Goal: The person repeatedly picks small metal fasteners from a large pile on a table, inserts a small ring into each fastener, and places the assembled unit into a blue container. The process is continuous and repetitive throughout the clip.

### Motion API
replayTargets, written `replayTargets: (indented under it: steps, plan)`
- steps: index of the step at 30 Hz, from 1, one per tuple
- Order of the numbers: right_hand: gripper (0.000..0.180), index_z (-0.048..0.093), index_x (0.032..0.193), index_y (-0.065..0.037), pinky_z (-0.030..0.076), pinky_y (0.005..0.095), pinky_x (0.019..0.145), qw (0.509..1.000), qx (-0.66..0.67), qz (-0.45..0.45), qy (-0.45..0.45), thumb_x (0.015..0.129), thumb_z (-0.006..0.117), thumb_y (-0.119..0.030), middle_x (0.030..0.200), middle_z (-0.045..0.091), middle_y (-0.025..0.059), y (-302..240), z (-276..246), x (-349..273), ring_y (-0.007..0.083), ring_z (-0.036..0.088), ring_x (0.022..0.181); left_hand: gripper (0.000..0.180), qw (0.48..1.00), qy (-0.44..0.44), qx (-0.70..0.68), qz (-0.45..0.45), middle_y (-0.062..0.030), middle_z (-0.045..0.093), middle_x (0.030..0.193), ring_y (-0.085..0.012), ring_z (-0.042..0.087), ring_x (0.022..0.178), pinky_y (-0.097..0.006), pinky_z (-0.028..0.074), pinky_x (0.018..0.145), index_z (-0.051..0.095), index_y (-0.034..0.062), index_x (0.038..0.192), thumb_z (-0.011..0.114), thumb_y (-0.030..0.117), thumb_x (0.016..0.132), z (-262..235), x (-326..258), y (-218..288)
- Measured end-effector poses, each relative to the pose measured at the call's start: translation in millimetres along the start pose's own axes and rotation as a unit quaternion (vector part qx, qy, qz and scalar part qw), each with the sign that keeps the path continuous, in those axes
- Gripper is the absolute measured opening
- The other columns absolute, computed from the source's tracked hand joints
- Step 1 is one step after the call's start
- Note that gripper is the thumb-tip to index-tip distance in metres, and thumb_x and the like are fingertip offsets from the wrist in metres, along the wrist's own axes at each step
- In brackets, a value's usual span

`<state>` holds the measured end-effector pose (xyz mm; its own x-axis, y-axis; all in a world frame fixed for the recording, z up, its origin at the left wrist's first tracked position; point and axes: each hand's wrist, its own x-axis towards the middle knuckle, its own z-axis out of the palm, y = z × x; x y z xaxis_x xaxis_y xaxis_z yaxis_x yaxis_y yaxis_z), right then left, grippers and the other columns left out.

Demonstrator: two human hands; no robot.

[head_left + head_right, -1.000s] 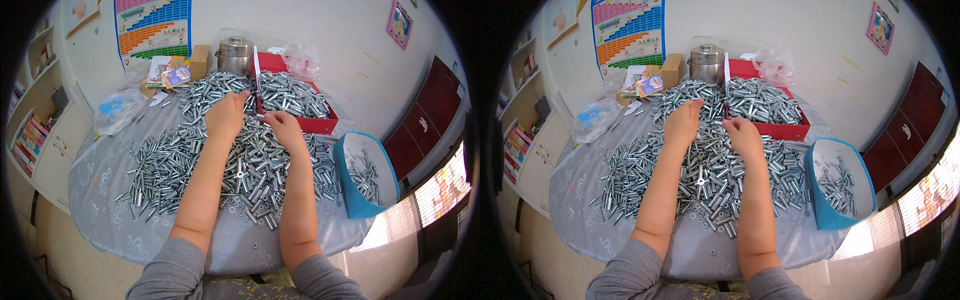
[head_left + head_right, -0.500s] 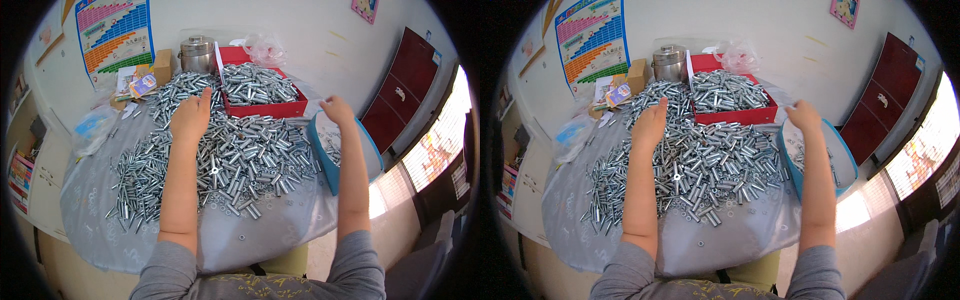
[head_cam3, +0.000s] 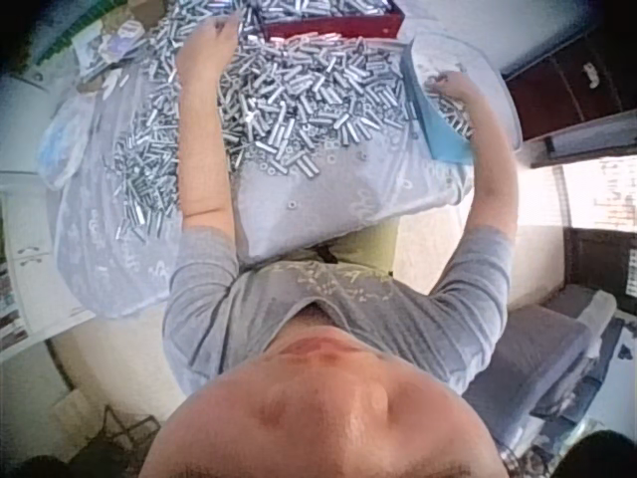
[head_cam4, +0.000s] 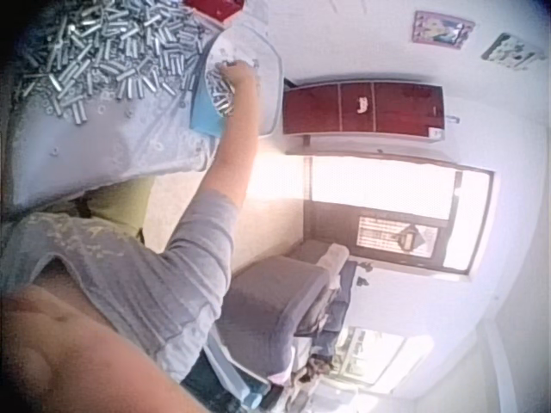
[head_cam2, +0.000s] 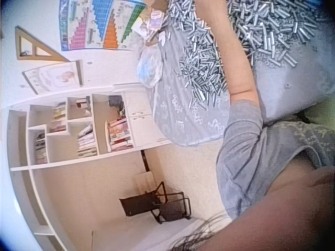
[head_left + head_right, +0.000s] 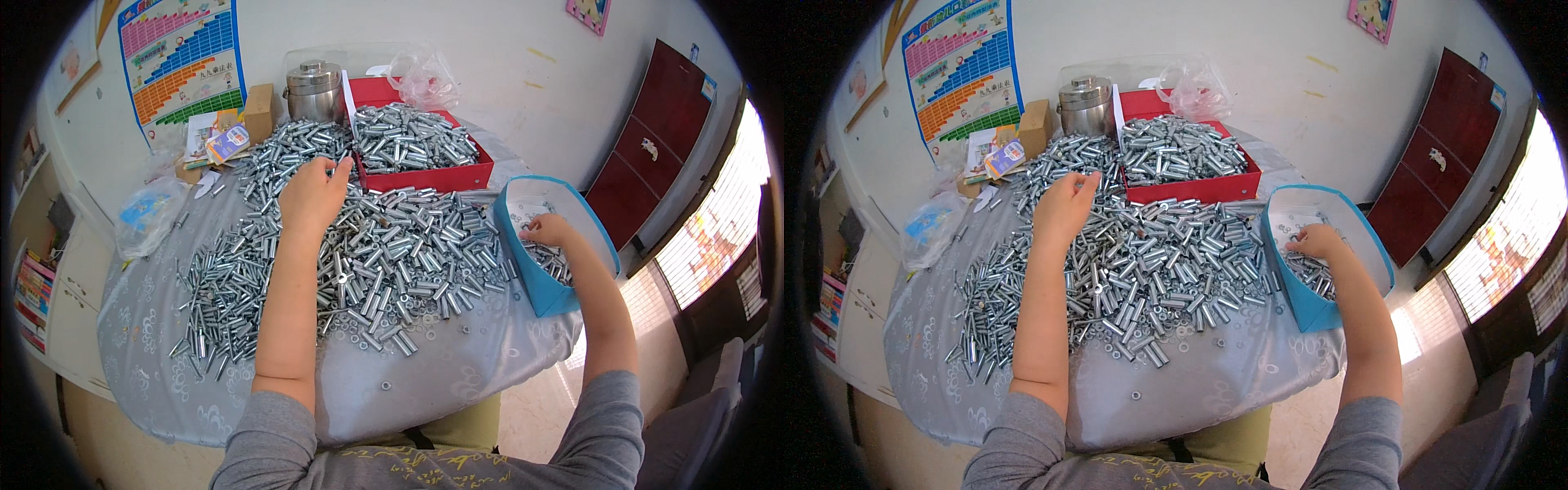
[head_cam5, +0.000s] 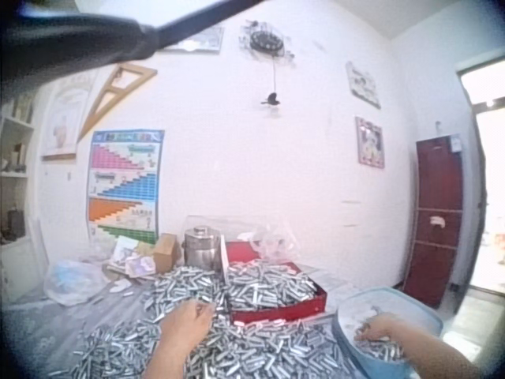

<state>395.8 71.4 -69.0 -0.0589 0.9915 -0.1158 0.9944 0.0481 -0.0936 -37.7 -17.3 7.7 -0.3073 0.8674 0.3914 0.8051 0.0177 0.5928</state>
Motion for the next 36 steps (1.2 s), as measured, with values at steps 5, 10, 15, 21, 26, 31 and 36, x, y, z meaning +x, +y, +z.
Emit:
replayTargets:
  steps: [5, 10, 15, 21, 26, 31, 36]
  plan:
    - [0.039, 0.065, 0.089, -0.006, 0.047, 0.039, 0.075, 0.997, -0.083, -0.01, 0.006, 0.073, 0.062, -0.041, 0.09, 0.065, 0.0145, 13.7, 17.7, 26.0, 0.0301, 0.061, 0.085, 0.044, 1.0, -0.014, -0.021, 0.002, -0.0121, 0.064, 0.086, -0.0281, 0.061, 0.081, -0.038, 0.045, 0.072, 0.063, 0.0057, 0.093, 0.048, 0.046, 0.083, 1.1, -2.4, 6.2]
    - [0.029, 0.061, 0.083, 0.0, 0.046, 0.0359, 0.066, 0.973, 0.149, -0.025, 0.173, 0.082, 0.056, -0.029, 0.078, 0.063, 0.0136, 7.7, -10.2, 36.0, 0.0228, 0.059, 0.073, 0.043, 0.999, -0.002, -0.034, 0.026, -0.0121, 0.063, 0.083, -0.0291, 0.06, 0.079, -0.038, 0.045, 0.069, 0.062, 0.0059, 0.088, 0.045, 0.045, 0.085, 8.1, -3.0, 8.0]
    - [0.024, 0.055, 0.095, -0.001, 0.041, 0.0236, 0.058, 0.841, 0.467, -0.186, 0.2, 0.087, 0.054, -0.024, 0.079, 0.059, 0.003, -125.9, -72.2, -14.8, 0.0094, 0.05, 0.066, 0.053, 0.985, 0.031, -0.129, 0.107, -0.0152, 0.061, 0.086, -0.0328, 0.058, 0.084, -0.04, 0.043, 0.073, 0.055, 0.0035, 0.103, 0.032, 0.049, 0.091, 2.8, -9.2, 11.3]
    - [0.021, 0.046, 0.102, 0.0, 0.042, 0.0221, 0.055, 0.699, 0.607, -0.356, 0.131, 0.086, 0.055, -0.011, 0.08, 0.056, 0.004, -283.0, -71.3, -76.1, 0.0071, 0.052, 0.067, 0.071, 0.915, 0.086, -0.351, 0.181, -0.0172, 0.055, 0.088, -0.0234, 0.058, 0.079, -0.032, 0.044, 0.07, 0.031, 0.0016, 0.129, 0.017, 0.059, 0.089, -0.9, -18.3, 23.3]
    - [0.016, 0.042, 0.099, -0.004, 0.039, 0.0202, 0.049, 0.607, 0.712, -0.352, 0.02, 0.087, 0.05, -0.01, 0.074, 0.052, 0.0033, -324.0, -45.0, -78.4, 0.0058, 0.048, 0.061, 0.067, 0.939, 0.136, -0.246, 0.196, -0.0085, 0.059, 0.064, -0.0255, 0.06, 0.059, -0.034, 0.045, 0.055, 0.042, 0.0026, 0.119, 0.019, 0.059, 0.089, -14.7, -22.9, 24.1]
    - [0.019, 0.047, 0.09, -0.005, 0.03, 0.0199, 0.042, 0.625, 0.705, -0.327, 0.071, 0.092, 0.042, -0.023, 0.063, 0.045, -0.0022, -334.0, -25.8, -57.4, 0.0039, 0.039, 0.051, 0.073, 0.978, 0.055, -0.132, 0.155, -0.0173, 0.062, 0.077, -0.0355, 0.06, 0.08, -0.04, 0.044, 0.068, 0.051, 0.0052, 0.112, 0.011, 0.061, 0.088, -18.4, -17.7, 16.4]
    - [0.023, 0.049, 0.096, -0.008, 0.03, 0.0212, 0.042, 0.626, 0.744, -0.231, -0.034, 0.092, 0.039, -0.027, 0.062, 0.043, -0.0018, -324.4, -34.7, -61.9, 0.0058, 0.037, 0.049, 0.069, 0.974, 0.071, -0.134, 0.166, -0.0173, 0.063, 0.075, -0.0357, 0.061, 0.076, -0.041, 0.045, 0.065, 0.049, 0.0025, 0.111, 0.017, 0.059, 0.088, -7.5, -14.7, 12.2]
